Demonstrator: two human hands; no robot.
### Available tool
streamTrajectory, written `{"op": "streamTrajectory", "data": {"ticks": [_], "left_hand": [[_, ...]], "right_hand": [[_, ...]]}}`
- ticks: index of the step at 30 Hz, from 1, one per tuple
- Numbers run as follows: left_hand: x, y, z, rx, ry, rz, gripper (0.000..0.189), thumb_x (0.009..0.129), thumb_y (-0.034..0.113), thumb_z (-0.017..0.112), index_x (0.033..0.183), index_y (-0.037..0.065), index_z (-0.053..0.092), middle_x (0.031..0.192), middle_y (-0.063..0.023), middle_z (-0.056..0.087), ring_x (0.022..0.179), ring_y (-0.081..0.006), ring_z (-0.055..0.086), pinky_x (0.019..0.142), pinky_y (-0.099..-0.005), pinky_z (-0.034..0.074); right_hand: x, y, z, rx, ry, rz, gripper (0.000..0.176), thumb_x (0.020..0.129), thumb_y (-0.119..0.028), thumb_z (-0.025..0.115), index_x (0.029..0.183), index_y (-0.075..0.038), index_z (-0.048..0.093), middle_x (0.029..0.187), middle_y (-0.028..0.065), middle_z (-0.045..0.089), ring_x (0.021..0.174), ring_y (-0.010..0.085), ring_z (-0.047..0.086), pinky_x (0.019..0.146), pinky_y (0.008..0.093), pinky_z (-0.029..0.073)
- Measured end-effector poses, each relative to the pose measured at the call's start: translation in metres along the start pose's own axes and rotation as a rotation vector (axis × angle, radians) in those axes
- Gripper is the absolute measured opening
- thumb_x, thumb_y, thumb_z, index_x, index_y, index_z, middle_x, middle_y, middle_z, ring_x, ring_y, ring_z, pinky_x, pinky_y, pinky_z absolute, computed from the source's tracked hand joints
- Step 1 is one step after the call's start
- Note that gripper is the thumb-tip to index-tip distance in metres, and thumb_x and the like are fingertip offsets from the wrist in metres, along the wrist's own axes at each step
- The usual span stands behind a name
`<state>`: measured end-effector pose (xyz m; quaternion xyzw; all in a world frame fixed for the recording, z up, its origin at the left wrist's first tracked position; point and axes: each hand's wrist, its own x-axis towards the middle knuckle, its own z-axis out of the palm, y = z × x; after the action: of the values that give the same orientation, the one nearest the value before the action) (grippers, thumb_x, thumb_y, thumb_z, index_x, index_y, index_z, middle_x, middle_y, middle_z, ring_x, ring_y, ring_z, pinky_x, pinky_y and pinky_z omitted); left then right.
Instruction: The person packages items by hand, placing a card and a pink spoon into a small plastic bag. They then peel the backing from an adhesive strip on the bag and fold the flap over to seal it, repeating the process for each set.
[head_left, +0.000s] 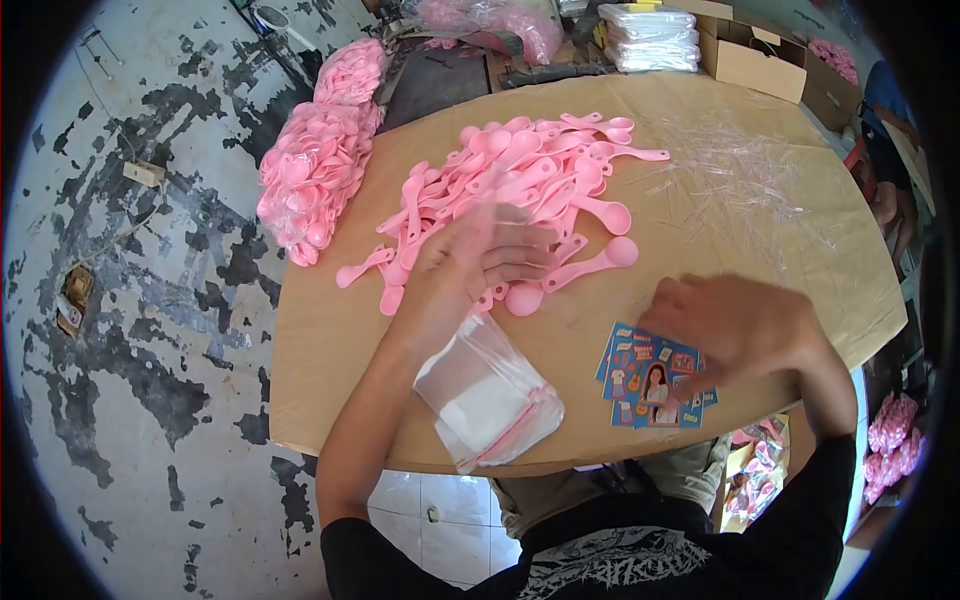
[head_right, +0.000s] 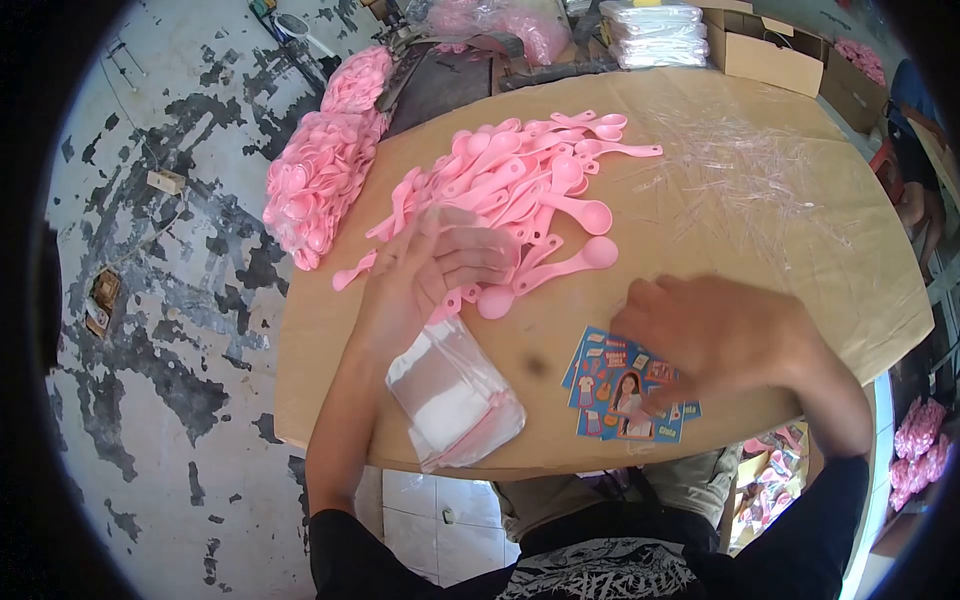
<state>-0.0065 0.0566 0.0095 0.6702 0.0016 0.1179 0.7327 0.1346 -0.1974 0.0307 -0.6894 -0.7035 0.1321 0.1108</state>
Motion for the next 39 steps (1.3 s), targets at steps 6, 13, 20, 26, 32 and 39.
{"op": "streamTrajectory", "data": {"ticks": [6, 13, 20, 26, 32, 39], "left_hand": [[0.0, -0.009, 0.014, -0.107, 0.186, -0.076, 0.039, 0.101, 0.021, 0.044, 0.133, 0.0, 0.037, 0.12, -0.0224, 0.059, 0.103, -0.0307, 0.064, 0.088, -0.0394, 0.054], [-0.002, -0.014, 0.023, -0.011, 0.244, -0.117, 0.028, 0.098, 0.018, 0.052, 0.123, 0.004, 0.048, 0.108, -0.0167, 0.065, 0.095, -0.0255, 0.067, 0.082, -0.0359, 0.056], [-0.005, -0.019, 0.013, -0.243, 0.209, 0.005, 0.026, 0.1, 0.029, 0.05, 0.112, 0.007, 0.051, 0.095, -0.0149, 0.068, 0.085, -0.022, 0.069, 0.071, -0.0332, 0.057], [-0.007, -0.015, 0.036, 0.159, 0.315, 0.022, 0.029, 0.1, 0.032, 0.048, 0.115, 0.007, 0.051, 0.097, -0.0122, 0.067, 0.083, -0.0181, 0.067, 0.068, -0.0279, 0.053], [-0.007, -0.011, 0.035, 0.015, 0.302, 0.053, 0.033, 0.1, 0.026, 0.051, 0.122, 0.002, 0.052, 0.099, -0.0097, 0.067, 0.084, -0.0138, 0.064, 0.071, -0.0258, 0.05], [-0.008, -0.018, 0.039, 0.059, 0.169, -0.049, 0.033, 0.1, 0.022, 0.051, 0.125, 0.001, 0.051, 0.104, -0.01, 0.066, 0.085, -0.0169, 0.066, 0.074, -0.0299, 0.053]], "right_hand": [[0.004, 0.02, 0.01, 0.231, -0.099, 0.113, 0.038, 0.081, -0.03, 0.071, 0.103, -0.002, 0.057, 0.087, 0.0138, 0.061, 0.089, 0.0338, 0.06, 0.077, 0.0418, 0.047], [0.021, 0.029, 0.014, 0.634, 0.261, 0.252, 0.021, 0.09, -0.016, 0.064, 0.106, -0.003, 0.061, 0.074, 0.0043, 0.063, 0.067, 0.0146, 0.06, 0.065, 0.0284, 0.049], [0.033, 0.034, 0.032, 0.995, 0.565, 0.216, 0.026, 0.097, -0.02, 0.056, 0.118, -0.003, 0.057, 0.096, 0.0028, 0.063, 0.088, 0.0069, 0.059, 0.077, 0.0257, 0.049], [0.054, 0.009, 0.05, 0.951, 0.518, -0.114, 0.032, 0.096, -0.02, 0.058, 0.124, -0.005, 0.056, 0.1, 0.0047, 0.066, 0.083, 0.0096, 0.058, 0.074, 0.0294, 0.05], [0.049, 0.002, 0.037, 1.054, 0.463, 0.104, 0.026, 0.097, -0.012, 0.055, 0.121, -0.004, 0.056, 0.104, 0.0032, 0.064, 0.091, 0.0072, 0.058, 0.079, 0.0258, 0.049], [0.05, 0.01, 0.048, 1.076, 0.696, -0.053, 0.028, 0.099, -0.015, 0.052, 0.124, -0.004, 0.053, 0.108, 0.0038, 0.063, 0.092, 0.0086, 0.059, 0.079, 0.0268, 0.051]]}}
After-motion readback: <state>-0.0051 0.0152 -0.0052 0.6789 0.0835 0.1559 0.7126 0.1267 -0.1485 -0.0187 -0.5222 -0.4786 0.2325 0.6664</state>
